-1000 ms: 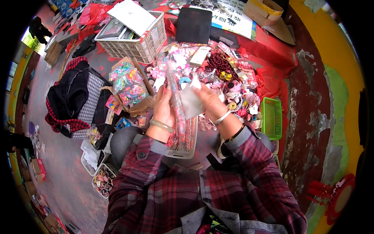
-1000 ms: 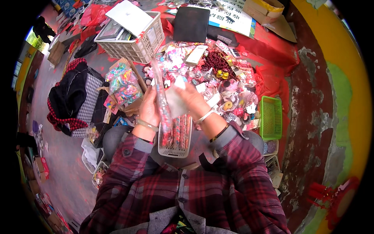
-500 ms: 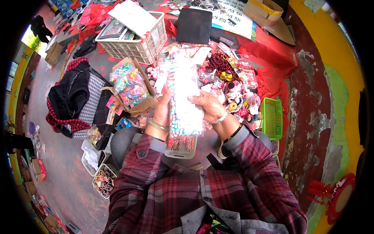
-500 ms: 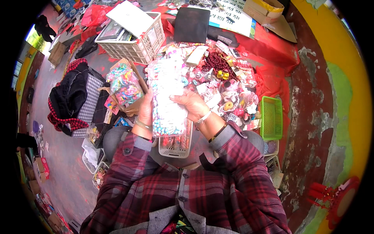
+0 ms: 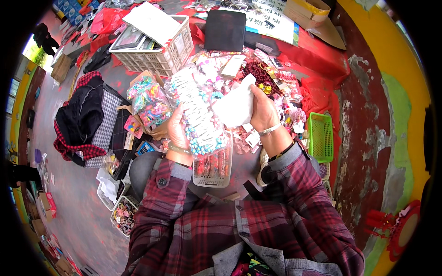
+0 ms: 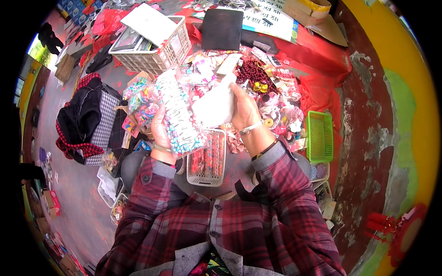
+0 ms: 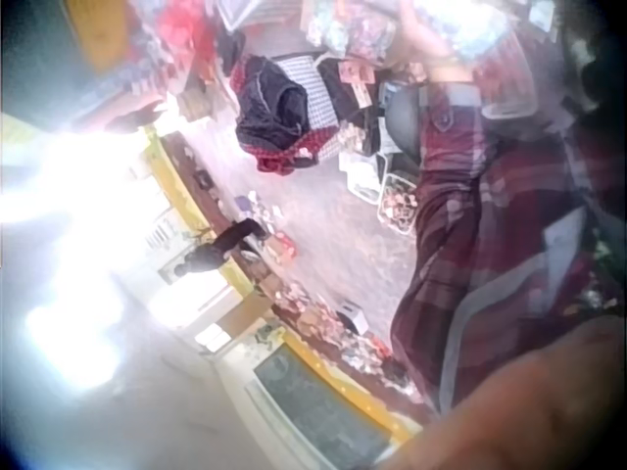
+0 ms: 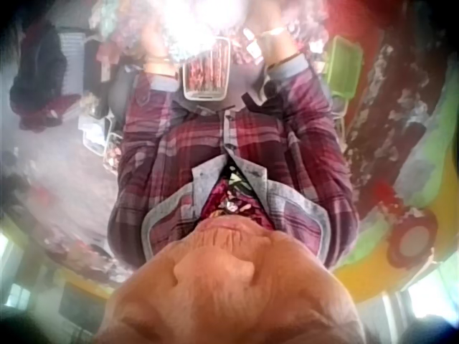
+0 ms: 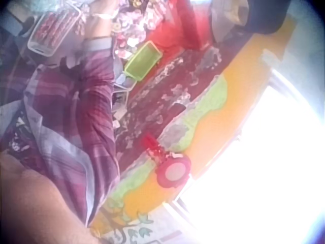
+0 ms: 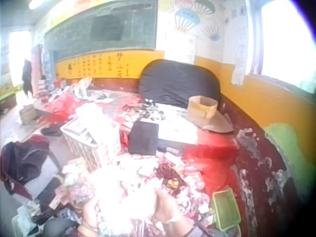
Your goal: The person sits on the floor and sorts through various small items, including hair accessories and packaged goods, placing them into a white plastic basket. They handle items one by one, picking them up from a pile and arranging them in the basket.
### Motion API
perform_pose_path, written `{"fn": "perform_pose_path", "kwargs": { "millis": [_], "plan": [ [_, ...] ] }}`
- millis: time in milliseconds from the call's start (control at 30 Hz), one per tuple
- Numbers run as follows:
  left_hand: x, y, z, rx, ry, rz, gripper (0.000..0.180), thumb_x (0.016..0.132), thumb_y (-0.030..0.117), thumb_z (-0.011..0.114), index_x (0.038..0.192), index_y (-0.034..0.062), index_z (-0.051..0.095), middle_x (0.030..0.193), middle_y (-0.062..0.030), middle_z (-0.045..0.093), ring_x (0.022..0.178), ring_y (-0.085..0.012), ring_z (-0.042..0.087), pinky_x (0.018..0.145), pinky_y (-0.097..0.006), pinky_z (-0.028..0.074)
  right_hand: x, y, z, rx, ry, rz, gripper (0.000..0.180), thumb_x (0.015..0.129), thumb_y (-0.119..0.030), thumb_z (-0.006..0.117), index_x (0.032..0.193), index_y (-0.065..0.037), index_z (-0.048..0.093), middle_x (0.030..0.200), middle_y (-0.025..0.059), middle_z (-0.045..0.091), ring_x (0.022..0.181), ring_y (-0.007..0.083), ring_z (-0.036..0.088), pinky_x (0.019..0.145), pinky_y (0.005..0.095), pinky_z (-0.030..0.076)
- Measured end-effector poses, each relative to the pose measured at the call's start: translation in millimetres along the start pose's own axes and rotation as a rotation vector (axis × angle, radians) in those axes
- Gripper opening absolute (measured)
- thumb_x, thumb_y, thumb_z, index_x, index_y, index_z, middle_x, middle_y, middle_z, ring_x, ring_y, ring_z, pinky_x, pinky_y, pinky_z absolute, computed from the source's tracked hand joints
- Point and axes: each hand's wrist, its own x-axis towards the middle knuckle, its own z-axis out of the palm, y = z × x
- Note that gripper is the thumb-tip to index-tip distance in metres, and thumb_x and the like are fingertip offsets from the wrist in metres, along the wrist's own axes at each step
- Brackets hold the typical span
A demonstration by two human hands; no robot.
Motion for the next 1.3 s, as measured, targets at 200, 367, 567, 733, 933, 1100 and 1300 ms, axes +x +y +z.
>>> {"fn": "perform_pose_path", "kwargs": {
  "millis": [200, 367, 567, 733, 933, 1100, 1300],
  "plan": [
    [-2, -4, 7, 0.011, 0.036, -0.02, 0.05, 0.09, 0.031, 0.052, 0.125, -0.0026, 0.047, 0.112, -0.0163, 0.06, 0.097, -0.0283, 0.062, 0.086, -0.041, 0.05, 0, 1, -1, -0.033, 0.073, -0.075, 0.033, 0.095, -0.022, 0.046, 0.12, -0.001, 0.05, 0.112, 0.0101, 0.06, 0.102, 0.0226, 0.058, 0.092, 0.0364, 0.046],
    [-1, -8, 0, 0.04, 0.152, 0.019, 0.048, 0.091, 0.034, 0.051, 0.125, -0.0002, 0.049, 0.11, -0.0151, 0.062, 0.091, -0.0266, 0.064, 0.08, -0.039, 0.054, 6, 14, -11, -0.214, 0.004, -0.274, 0.025, 0.091, -0.018, 0.054, 0.111, -0.005, 0.058, 0.103, 0.0036, 0.063, 0.088, 0.0144, 0.059, 0.08, 0.0302, 0.046],
    [-2, 5, -2, 0.084, 0.17, 0.126, 0.045, 0.091, 0.029, 0.053, 0.123, -0.0023, 0.05, 0.109, -0.0135, 0.062, 0.094, -0.0257, 0.063, 0.085, -0.038, 0.051, 2, 0, -12, -0.485, 0.043, -0.268, 0.015, 0.086, -0.017, 0.061, 0.094, -0.005, 0.066, 0.087, -0.0006, 0.065, 0.08, 0.0082, 0.057, 0.071, 0.0264, 0.044],
    [-4, 9, 20, 0.051, 0.066, 0.171, 0.054, 0.088, 0.035, 0.054, 0.126, -0.003, 0.045, 0.115, -0.0175, 0.059, 0.1, -0.0327, 0.061, 0.088, -0.046, 0.049, 15, -15, -33, -0.946, 0.013, -0.421, 0.018, 0.082, -0.013, 0.065, 0.097, -0.002, 0.067, 0.09, 0.0015, 0.066, 0.08, 0.0088, 0.058, 0.075, 0.0255, 0.045],
    [-7, 9, 28, 0.011, 0.125, 0.105, 0.064, 0.087, 0.041, 0.052, 0.13, -0.0041, 0.04, 0.122, -0.0243, 0.053, 0.104, -0.0359, 0.057, 0.089, -0.046, 0.048, -13, -34, -6, -1.228, -0.162, -0.476, 0.019, 0.08, -0.012, 0.067, 0.094, 0.001, 0.067, 0.102, 0.0078, 0.064, 0.092, 0.0127, 0.058, 0.079, 0.0274, 0.046],
    [-3, 9, 23, 0.039, 0.008, 0.039, 0.064, 0.088, 0.038, 0.052, 0.134, -0.0026, 0.036, 0.126, -0.0247, 0.05, 0.114, -0.037, 0.053, 0.091, -0.045, 0.048, -22, -51, 5, -1.064, -0.167, -0.271, 0.015, 0.08, -0.004, 0.061, 0.091, 0.002, 0.067, 0.096, 0.008, 0.066, 0.086, 0.0144, 0.06, 0.079, 0.0273, 0.045],
    [-4, 0, 33, 0.015, -0.039, -0.033, 0.065, 0.087, 0.035, 0.053, 0.136, -0.0037, 0.033, 0.129, -0.0224, 0.048, 0.115, -0.0379, 0.051, 0.092, -0.048, 0.047, -25, -49, 7, -1.013, -0.438, -0.391, 0.012, 0.084, -0.005, 0.057, 0.09, -0.001, 0.066, 0.091, 0.0037, 0.064, 0.082, 0.0079, 0.058, 0.074, 0.0233, 0.047]
  ]
}}
